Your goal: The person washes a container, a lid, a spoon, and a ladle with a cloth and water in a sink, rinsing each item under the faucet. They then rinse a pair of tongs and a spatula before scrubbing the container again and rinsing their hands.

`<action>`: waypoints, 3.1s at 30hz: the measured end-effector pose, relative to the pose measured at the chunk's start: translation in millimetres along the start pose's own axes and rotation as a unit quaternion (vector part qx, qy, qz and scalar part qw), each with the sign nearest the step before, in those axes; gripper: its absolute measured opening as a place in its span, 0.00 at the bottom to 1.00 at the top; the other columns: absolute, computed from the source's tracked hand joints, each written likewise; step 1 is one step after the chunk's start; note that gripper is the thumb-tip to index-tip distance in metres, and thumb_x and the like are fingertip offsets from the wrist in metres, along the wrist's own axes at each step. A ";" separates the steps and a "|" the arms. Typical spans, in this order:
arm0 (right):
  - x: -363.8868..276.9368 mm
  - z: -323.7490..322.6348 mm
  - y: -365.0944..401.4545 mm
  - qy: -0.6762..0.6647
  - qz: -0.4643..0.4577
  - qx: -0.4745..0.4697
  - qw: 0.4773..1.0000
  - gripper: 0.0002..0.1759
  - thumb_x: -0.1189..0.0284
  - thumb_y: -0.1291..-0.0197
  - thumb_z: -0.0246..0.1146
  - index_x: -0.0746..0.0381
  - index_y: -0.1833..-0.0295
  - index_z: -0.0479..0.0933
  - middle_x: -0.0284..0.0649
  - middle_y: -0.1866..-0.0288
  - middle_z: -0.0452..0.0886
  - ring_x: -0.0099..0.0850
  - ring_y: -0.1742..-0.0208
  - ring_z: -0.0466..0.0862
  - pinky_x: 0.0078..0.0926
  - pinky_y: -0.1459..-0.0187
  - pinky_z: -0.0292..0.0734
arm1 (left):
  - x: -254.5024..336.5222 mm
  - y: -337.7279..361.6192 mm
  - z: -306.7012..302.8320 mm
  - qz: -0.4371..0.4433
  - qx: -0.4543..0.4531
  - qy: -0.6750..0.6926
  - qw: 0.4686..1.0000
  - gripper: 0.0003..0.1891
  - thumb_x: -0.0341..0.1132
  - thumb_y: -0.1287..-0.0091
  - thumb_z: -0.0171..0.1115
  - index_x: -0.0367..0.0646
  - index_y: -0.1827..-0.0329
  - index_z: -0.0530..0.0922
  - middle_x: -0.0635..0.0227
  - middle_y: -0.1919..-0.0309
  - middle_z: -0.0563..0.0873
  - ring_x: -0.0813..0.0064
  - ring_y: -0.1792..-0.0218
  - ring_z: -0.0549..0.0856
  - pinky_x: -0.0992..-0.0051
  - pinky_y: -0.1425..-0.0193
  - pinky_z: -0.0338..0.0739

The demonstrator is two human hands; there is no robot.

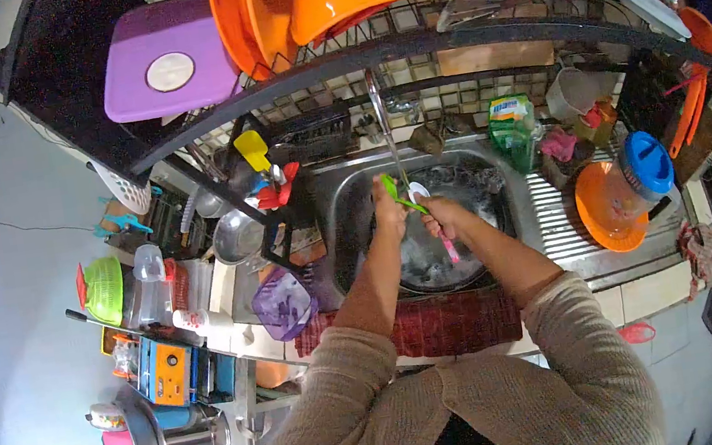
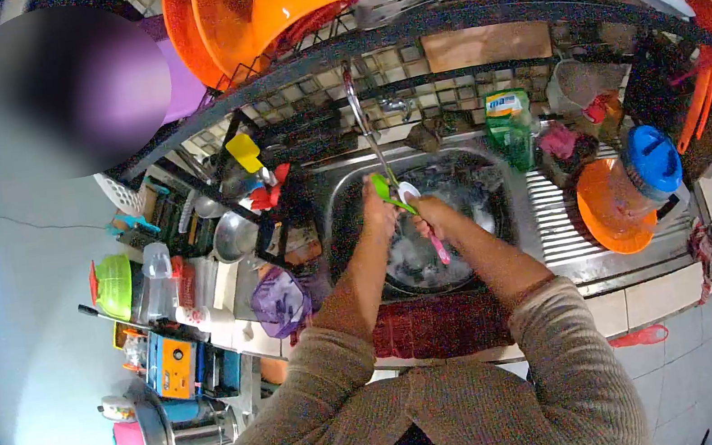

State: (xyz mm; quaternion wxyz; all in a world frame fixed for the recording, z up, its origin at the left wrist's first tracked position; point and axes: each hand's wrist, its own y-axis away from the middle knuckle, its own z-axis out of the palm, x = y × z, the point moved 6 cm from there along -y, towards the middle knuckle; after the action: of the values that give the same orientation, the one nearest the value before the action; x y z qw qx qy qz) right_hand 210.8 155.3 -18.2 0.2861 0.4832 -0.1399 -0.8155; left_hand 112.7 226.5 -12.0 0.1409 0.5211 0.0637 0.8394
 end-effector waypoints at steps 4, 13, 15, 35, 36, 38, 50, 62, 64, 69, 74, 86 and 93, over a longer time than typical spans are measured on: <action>-12.4 17.9 -15.4 0.004 0.001 -0.032 0.999 0.21 0.47 0.36 0.47 0.54 0.63 0.70 0.24 0.86 0.56 0.18 0.89 0.53 0.20 0.86 0.50 | 18.1 13.2 -22.6 0.002 0.060 0.108 0.992 0.30 0.67 0.36 0.38 0.59 0.40 0.65 0.68 0.48 0.73 0.68 0.60 0.75 0.62 0.57 0.71; -35.0 7.4 -26.1 0.395 -0.067 0.019 0.916 0.22 0.48 0.42 0.59 0.58 0.66 0.71 0.27 0.84 0.63 0.18 0.88 0.61 0.19 0.87 0.54 | 11.5 9.4 -44.0 -0.074 0.079 0.166 0.980 0.26 0.64 0.38 0.47 0.54 0.49 0.69 0.67 0.53 0.75 0.60 0.52 0.75 0.57 0.48 0.70; -14.8 -2.5 -24.0 0.225 -0.027 -0.048 0.973 0.19 0.53 0.44 0.64 0.58 0.68 0.70 0.28 0.82 0.67 0.19 0.88 0.63 0.20 0.87 0.58 | -3.1 -2.1 -37.2 -0.079 0.048 0.164 0.982 0.23 0.62 0.38 0.49 0.55 0.52 0.71 0.70 0.55 0.77 0.65 0.54 0.76 0.59 0.51 0.70; -62.5 -7.7 4.9 0.396 -0.120 0.129 0.901 0.31 0.43 0.41 0.52 0.63 0.72 0.75 0.39 0.81 0.76 0.22 0.89 0.69 0.23 0.86 0.63 | -5.0 16.3 42.7 -0.039 -0.157 0.201 0.966 0.28 0.63 0.35 0.38 0.47 0.58 0.72 0.68 0.64 0.78 0.64 0.65 0.78 0.66 0.65 0.74; -65.6 1.2 -3.4 0.400 -0.142 0.106 0.899 0.31 0.45 0.41 0.51 0.65 0.66 0.77 0.45 0.77 0.80 0.31 0.85 0.77 0.30 0.81 0.70 | -2.2 14.0 34.6 -0.018 -0.113 0.164 0.980 0.29 0.64 0.36 0.41 0.47 0.55 0.72 0.68 0.59 0.78 0.64 0.57 0.77 0.64 0.53 0.72; -72.8 15.6 -8.3 0.443 -0.215 0.186 0.850 0.30 0.47 0.41 0.52 0.67 0.64 0.77 0.47 0.75 0.80 0.37 0.79 0.79 0.36 0.76 0.73 | 5.2 23.1 29.1 -0.026 -0.046 0.183 0.982 0.28 0.64 0.36 0.42 0.49 0.52 0.72 0.68 0.56 0.78 0.64 0.53 0.76 0.63 0.48 0.70; -86.9 44.5 -0.4 0.459 -0.423 0.313 0.716 0.14 0.71 0.49 0.55 0.64 0.57 0.67 0.57 0.67 0.77 0.54 0.61 0.78 0.50 0.58 0.72 | -6.9 21.4 -11.4 -0.014 0.056 0.253 0.966 0.12 0.44 0.30 0.42 0.52 0.54 0.72 0.70 0.57 0.79 0.69 0.60 0.80 0.69 0.64 0.77; -98.0 20.7 67.2 0.637 -0.335 0.253 0.647 0.17 0.59 0.39 0.53 0.62 0.59 0.76 0.54 0.70 0.78 0.53 0.64 0.78 0.46 0.61 0.72 | -72.7 -12.8 17.9 -0.111 0.057 0.223 0.967 0.09 0.31 0.34 0.49 0.48 0.53 0.74 0.65 0.60 0.80 0.68 0.63 0.82 0.67 0.64 0.79; -97.1 3.4 87.6 0.642 -0.339 0.262 0.636 0.17 0.59 0.39 0.52 0.62 0.60 0.75 0.54 0.70 0.78 0.53 0.64 0.78 0.47 0.61 0.72 | -70.1 -5.5 26.1 -0.144 0.073 0.233 0.959 0.08 0.32 0.35 0.52 0.48 0.55 0.74 0.65 0.62 0.80 0.68 0.65 0.82 0.74 0.68 0.79; -87.1 -24.4 140.8 0.661 -0.405 0.258 0.577 0.17 0.59 0.38 0.50 0.62 0.59 0.75 0.53 0.70 0.79 0.53 0.64 0.79 0.48 0.61 0.73 | -52.7 -9.1 30.4 -0.186 0.010 0.245 0.951 0.07 0.33 0.34 0.51 0.42 0.56 0.73 0.63 0.65 0.80 0.65 0.64 0.83 0.79 0.73 0.80; -71.8 -42.3 145.6 0.766 -0.145 0.275 0.563 0.19 0.60 0.39 0.48 0.60 0.50 0.73 0.49 0.56 0.79 0.50 0.57 0.79 0.45 0.56 0.74 | -35.3 -12.4 46.6 -0.210 0.006 0.284 0.936 0.11 0.31 0.35 0.52 0.45 0.50 0.69 0.60 0.57 0.74 0.57 0.57 0.81 0.74 0.74 0.83; -75.9 54.7 64.1 0.362 -0.301 0.225 0.853 0.15 0.59 0.39 0.55 0.59 0.58 0.76 0.36 0.76 0.77 0.25 0.81 0.75 0.25 0.81 0.66 | -28.8 59.5 -9.7 -0.318 0.007 0.186 0.930 0.13 0.43 0.35 0.50 0.42 0.61 0.71 0.60 0.68 0.80 0.69 0.77 0.80 0.80 0.84 0.69; -59.8 48.1 -13.1 -0.022 -0.218 0.199 0.955 0.11 0.59 0.39 0.55 0.55 0.62 0.74 0.34 0.75 0.74 0.25 0.77 0.72 0.30 0.77 0.66 | 17.6 94.6 -59.3 -0.320 -0.082 0.207 0.921 0.13 0.41 0.38 0.53 0.47 0.54 0.70 0.60 0.65 0.79 0.65 0.75 0.82 0.82 0.87 0.61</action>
State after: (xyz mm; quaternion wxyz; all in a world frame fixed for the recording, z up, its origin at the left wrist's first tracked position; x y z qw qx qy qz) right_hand 186.8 199.4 41.4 -0.0037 0.5313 -0.1974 -0.8239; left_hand 36.3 144.1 0.4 0.4280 0.2741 0.1855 0.8410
